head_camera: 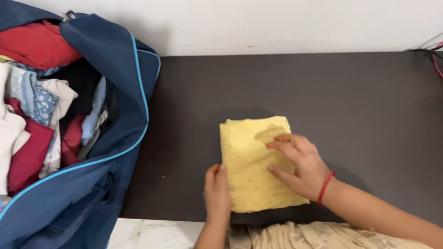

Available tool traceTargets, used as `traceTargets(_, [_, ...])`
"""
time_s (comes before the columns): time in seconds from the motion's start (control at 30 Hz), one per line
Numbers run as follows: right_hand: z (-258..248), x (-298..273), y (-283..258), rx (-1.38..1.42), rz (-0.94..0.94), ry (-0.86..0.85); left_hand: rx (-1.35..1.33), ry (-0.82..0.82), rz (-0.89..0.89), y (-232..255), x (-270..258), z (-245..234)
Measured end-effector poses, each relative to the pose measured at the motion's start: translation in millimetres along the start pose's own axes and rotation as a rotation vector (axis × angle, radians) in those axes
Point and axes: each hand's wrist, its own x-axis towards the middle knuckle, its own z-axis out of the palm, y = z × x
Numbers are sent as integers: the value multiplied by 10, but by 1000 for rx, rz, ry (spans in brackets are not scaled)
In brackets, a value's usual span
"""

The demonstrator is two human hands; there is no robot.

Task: The person folds a red shirt, a white shirt, a white t-shirt, and a yellow t-shirt, placing each folded item into a blue bag and then zipping the bag closed.

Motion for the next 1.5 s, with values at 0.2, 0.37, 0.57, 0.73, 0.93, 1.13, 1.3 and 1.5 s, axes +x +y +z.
traceTargets(0.2, [464, 277, 167, -403, 25, -82, 1209, 23, 962, 72, 77, 222])
traceTargets(0.37, [633, 266, 342, -427, 111, -117, 1512, -157, 928, 25, 303, 348])
traceTargets(0.57, [676, 152, 509, -237, 36, 170, 1485, -204, 611, 49, 354, 305])
traceTargets(0.73, [715, 27, 566, -297, 247, 217, 1379, -68, 507, 5, 387, 90])
traceTargets(0.93, [607, -4, 219, 43, 522, 313, 1357, -143, 474, 19, 360, -72])
traceTargets(1.13, [332, 114, 385, 1381, 993, -89, 1273, -155, 433, -56, 421, -98])
traceTargets(1.3, [424, 132, 517, 1517, 891, -289, 962, -124, 373, -74, 405, -114])
traceTargets(1.5, [345, 456, 437, 1819, 575, -677, 30, -244, 88, 508, 174, -277])
